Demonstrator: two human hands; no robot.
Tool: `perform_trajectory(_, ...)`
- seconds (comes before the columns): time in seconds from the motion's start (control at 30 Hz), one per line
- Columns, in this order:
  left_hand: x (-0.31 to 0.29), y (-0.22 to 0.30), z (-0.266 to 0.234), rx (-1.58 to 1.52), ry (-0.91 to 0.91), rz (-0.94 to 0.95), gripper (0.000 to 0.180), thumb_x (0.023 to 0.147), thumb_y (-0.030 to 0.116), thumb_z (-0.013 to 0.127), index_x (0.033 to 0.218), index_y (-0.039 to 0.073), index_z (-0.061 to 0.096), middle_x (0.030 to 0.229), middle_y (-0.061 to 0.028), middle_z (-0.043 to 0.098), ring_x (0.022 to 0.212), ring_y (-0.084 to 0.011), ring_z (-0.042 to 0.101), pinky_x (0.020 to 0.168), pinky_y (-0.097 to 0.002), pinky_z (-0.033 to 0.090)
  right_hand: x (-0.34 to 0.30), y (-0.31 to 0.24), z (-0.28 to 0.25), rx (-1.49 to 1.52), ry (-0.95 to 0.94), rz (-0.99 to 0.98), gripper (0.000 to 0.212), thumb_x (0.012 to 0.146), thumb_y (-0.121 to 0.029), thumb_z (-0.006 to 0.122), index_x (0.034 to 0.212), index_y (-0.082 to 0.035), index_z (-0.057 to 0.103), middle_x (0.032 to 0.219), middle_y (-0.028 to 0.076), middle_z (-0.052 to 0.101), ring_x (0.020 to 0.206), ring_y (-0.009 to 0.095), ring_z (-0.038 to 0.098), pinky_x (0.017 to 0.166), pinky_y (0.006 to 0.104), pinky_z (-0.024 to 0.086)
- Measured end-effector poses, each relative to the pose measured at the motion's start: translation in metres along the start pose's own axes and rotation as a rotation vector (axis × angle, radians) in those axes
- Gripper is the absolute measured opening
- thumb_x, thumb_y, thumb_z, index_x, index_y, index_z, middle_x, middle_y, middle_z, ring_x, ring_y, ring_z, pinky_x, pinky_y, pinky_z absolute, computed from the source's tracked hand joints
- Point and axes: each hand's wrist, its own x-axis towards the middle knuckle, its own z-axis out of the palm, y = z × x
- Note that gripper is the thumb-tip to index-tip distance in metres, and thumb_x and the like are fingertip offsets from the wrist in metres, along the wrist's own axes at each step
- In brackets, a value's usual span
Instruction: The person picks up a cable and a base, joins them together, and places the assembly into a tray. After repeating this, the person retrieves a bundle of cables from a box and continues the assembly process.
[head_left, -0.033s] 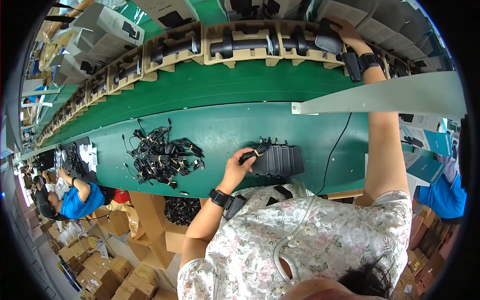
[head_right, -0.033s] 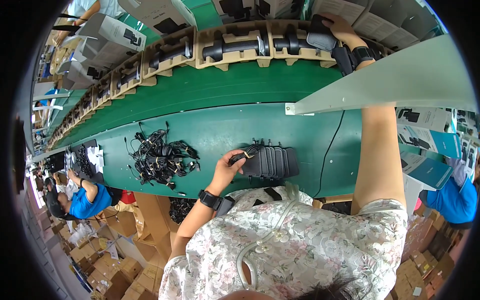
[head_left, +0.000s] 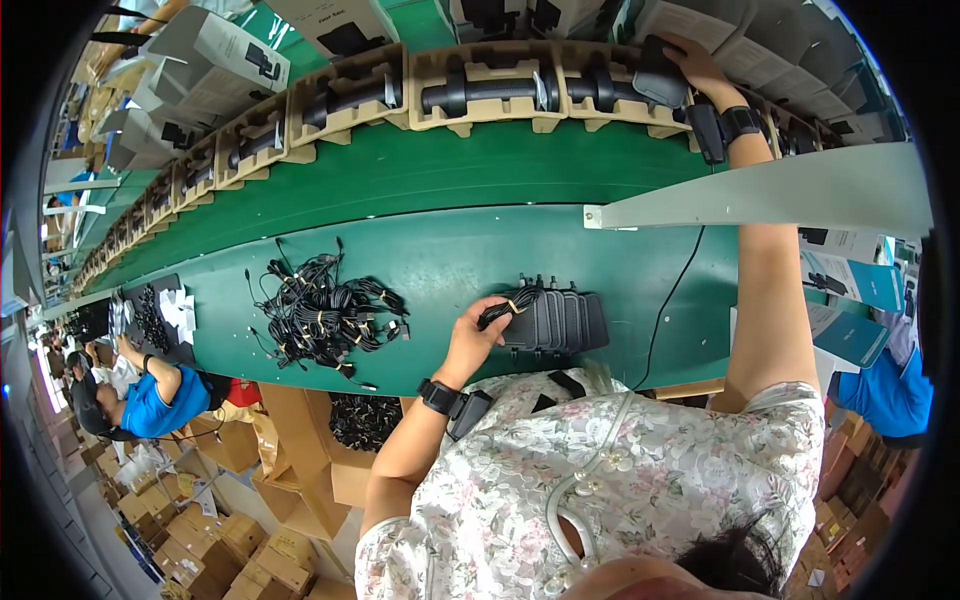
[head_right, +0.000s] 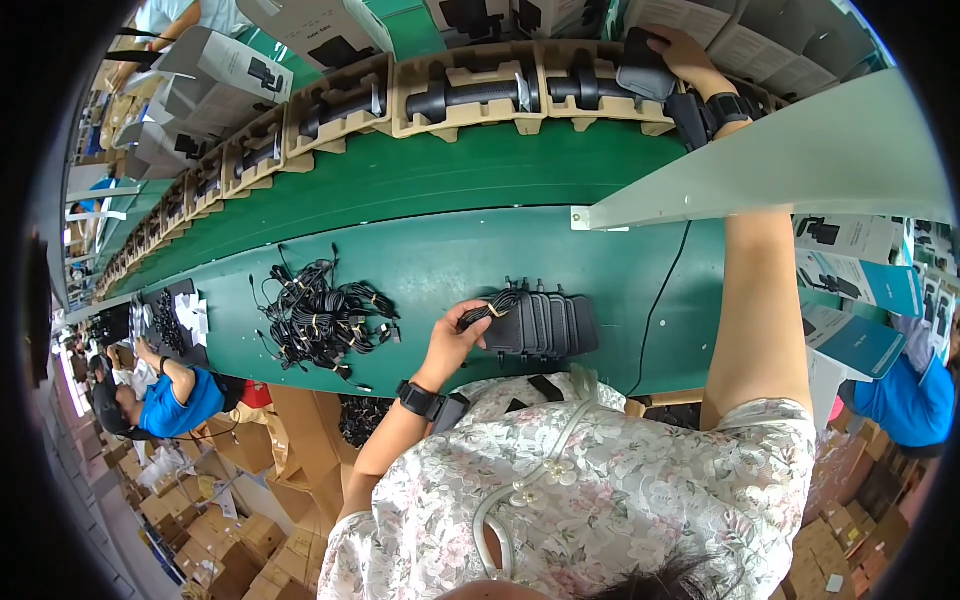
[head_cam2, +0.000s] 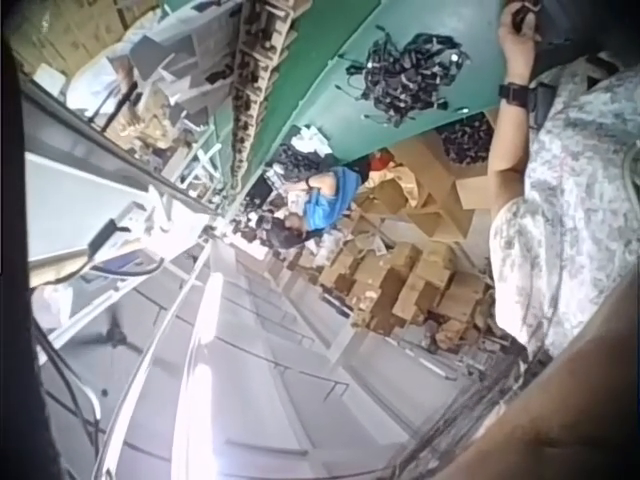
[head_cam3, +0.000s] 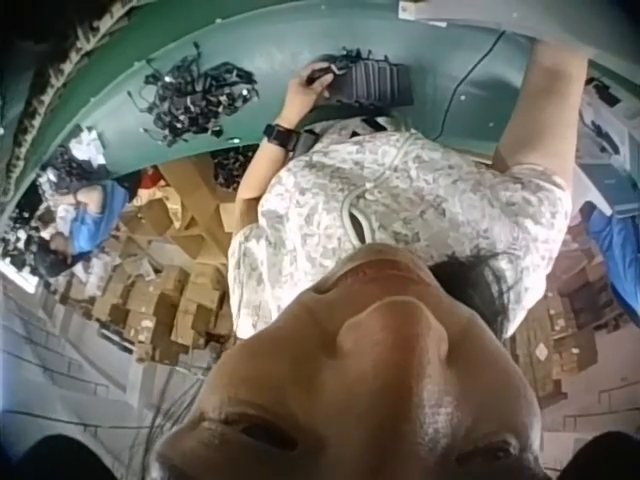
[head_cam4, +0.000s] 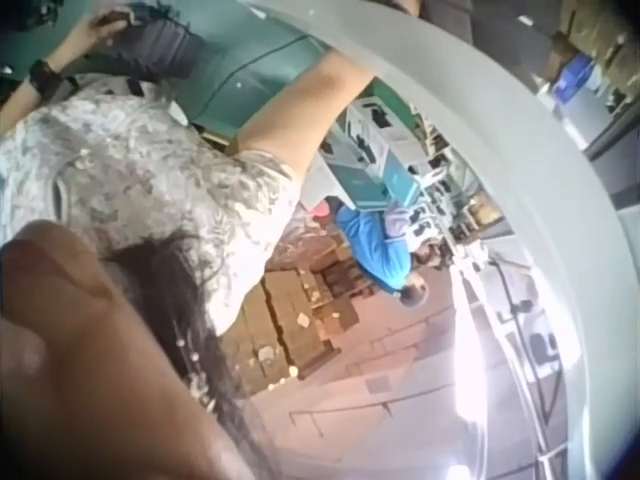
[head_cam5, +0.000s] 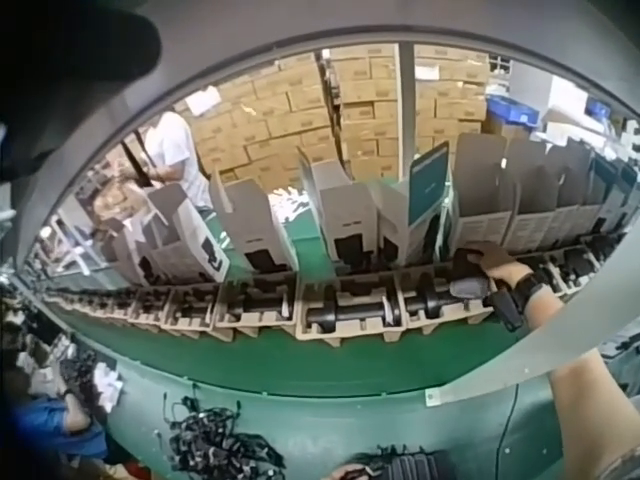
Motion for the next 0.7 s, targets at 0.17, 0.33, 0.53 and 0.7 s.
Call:
perform_trajectory(0.17,0.002,-0.003,-0.003,-0.043,0.016,0.011,0.023,0.083,0.005,0.059,0.105,0.002,0.055,0.081,0.0004,0.058,0.058,-0.0065,0.051,0.055,-0.0196,0.043,0.001,-0.011,-0.004,-0.051,0.04,-0.024,0.034,0.085,-0.023,0.051,0.119,-0.019,0.051,0.114,0.015,0.054,0.105,0.034,0.049,0.088,0.0365,0.039)
perform_trajectory(0.33,0.0,-0.004,-0.003,-0.055,0.03,0.081,0.026,0.082,0.005,0.059,0.108,0.003,0.053,0.081,-0.0004,0.059,0.058,-0.0071,0.052,0.056,-0.0199,0.043,-0.018,-0.048,0.042,-0.667,0.157,-0.234,0.04,0.085,-0.024,0.05,0.124,-0.019,0.047,0.124,0.015,0.045,0.112,0.035,0.041,0.092,0.0407,0.037)
perform_trajectory(0.53,-0.004,0.007,0.003,-0.039,0.012,0.112,0.03,0.081,0.004,0.059,0.11,0.001,0.05,0.083,-0.005,0.059,0.057,-0.0094,0.053,0.055,-0.0231,0.046,-0.043,-0.039,0.029,-0.839,0.073,-0.474,0.037,0.084,-0.023,0.042,0.12,-0.014,0.049,0.129,0.01,0.043,0.114,0.033,0.04,0.094,0.0462,0.031)
perform_trajectory(0.7,-0.001,0.008,-0.002,-0.049,0.015,0.197,0.031,0.08,0.005,0.06,0.109,0.001,0.05,0.086,-0.0065,0.06,0.058,-0.0105,0.055,0.057,-0.0254,0.047,-0.067,-0.037,0.032,-0.34,0.299,-0.266,0.034,0.087,-0.024,0.048,0.112,-0.002,0.053,0.12,0.018,0.047,0.115,0.034,0.04,0.099,0.0385,0.028)
